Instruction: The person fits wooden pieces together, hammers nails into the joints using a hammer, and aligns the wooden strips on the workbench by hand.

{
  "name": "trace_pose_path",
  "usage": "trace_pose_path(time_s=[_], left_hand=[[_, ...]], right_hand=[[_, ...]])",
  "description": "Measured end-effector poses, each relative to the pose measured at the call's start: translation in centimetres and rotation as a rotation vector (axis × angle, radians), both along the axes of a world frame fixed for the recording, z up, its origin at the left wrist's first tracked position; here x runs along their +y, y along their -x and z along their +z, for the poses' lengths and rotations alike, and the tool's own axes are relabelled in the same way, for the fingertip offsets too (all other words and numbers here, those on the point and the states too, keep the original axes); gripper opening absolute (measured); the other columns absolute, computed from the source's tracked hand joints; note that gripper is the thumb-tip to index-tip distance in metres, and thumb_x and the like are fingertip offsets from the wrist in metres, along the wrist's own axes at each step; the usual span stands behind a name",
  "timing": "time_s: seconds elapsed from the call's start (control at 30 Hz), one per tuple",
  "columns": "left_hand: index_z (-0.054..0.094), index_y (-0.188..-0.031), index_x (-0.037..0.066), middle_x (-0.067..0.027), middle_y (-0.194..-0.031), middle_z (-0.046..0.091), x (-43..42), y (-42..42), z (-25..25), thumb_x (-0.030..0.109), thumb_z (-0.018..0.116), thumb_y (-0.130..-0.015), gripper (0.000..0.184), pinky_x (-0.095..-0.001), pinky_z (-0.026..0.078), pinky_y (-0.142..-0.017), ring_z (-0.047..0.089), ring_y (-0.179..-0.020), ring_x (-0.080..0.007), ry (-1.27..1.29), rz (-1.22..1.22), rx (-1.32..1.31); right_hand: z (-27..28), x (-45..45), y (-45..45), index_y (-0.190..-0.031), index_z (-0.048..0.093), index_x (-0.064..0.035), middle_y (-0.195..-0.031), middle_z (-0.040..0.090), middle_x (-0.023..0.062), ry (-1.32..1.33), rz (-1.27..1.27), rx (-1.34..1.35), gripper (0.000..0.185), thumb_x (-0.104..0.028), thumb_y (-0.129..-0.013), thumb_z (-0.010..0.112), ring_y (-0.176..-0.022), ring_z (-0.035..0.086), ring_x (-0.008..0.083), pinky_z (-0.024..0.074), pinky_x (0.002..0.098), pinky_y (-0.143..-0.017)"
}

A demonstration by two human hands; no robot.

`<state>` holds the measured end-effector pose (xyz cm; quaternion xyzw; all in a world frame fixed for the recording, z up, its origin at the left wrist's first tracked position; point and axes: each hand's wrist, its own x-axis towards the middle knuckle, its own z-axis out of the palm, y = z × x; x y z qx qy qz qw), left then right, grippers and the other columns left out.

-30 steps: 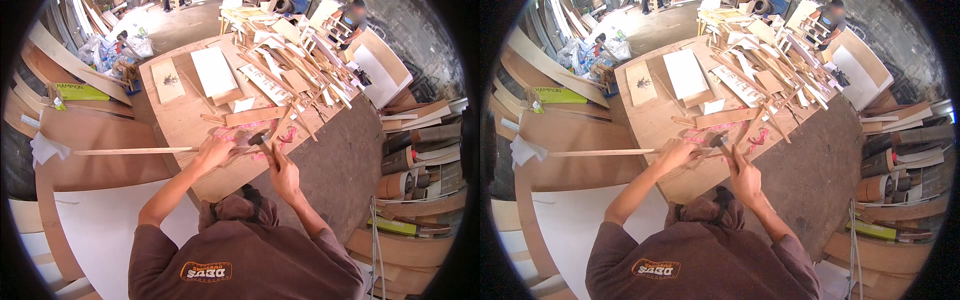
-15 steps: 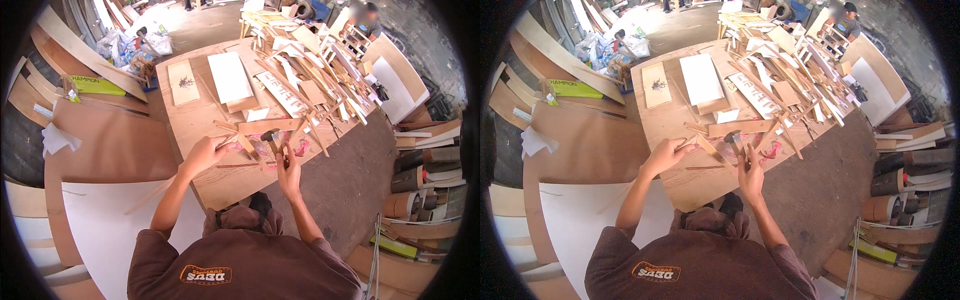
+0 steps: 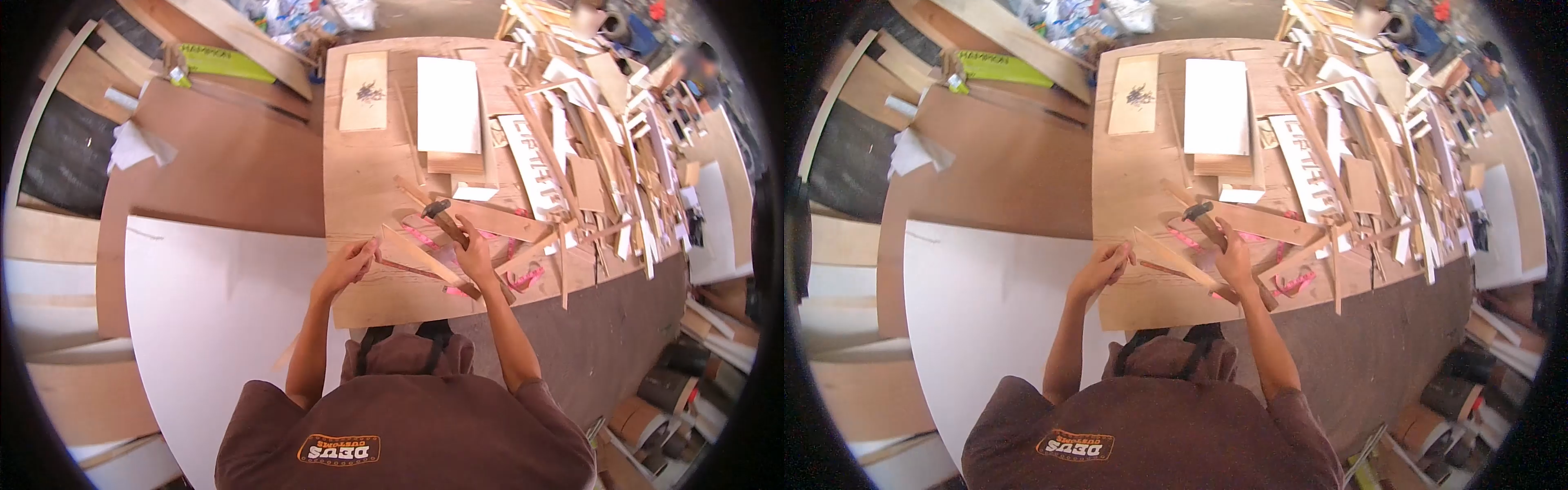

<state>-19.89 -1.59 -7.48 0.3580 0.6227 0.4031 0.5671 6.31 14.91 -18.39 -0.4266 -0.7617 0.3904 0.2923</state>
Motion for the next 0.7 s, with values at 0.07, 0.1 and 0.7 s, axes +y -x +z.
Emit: trace_pose_path(time_s=[0.07,0.1,0.7], left_hand=[[0.060,-0.082,0.008,0.0078,-0.054,0.034,-0.6,-1.0,-1.3,0.056,0.048,-0.103,0.055,-0.0249,0.025,-0.043,0.030,-0.046,-0.0045,0.127,0.132,0.008],[0.060,-0.082,0.008,0.0078,-0.054,0.034,-1.0,-1.5,-2.1,0.056,0.048,-0.103,0.055,-0.0249,0.025,-0.043,0.030,-0.046,-0.0045,0.142,0.163,0.008],[0.061,-0.096,0.004,0.0062,-0.056,0.036,-3.3,-6.2,-2.0,0.055,0.046,-0.105,0.054,-0.0235,0.024,-0.042,0.030,-0.046,-0.0038,0.192,0.439,-0.056]], right_hand=[[-1.7,0.7,0.6,-0.139,0.054,-0.0066,-0.114,0.068,0.0254,-0.017,0.106,0.004,0.062,0.005,-0.079,0.064,-0.105,0.067,0.0395,0.0540,0.0453,-0.086],[-1.6,0.6,1.2,-0.137,0.056,-0.0061,-0.118,0.066,0.0247,0.038,0.116,-0.042,0.059,0.005,-0.079,0.065,-0.108,0.065,0.0411,0.0524,0.0460,-0.090],[-0.8,0.8,5.0,-0.133,0.060,-0.0069,-0.119,0.067,0.0171,0.432,0.432,0.079,0.043,-0.020,-0.093,0.068,-0.101,0.066,0.0346,0.0515,0.0414,-0.091]])
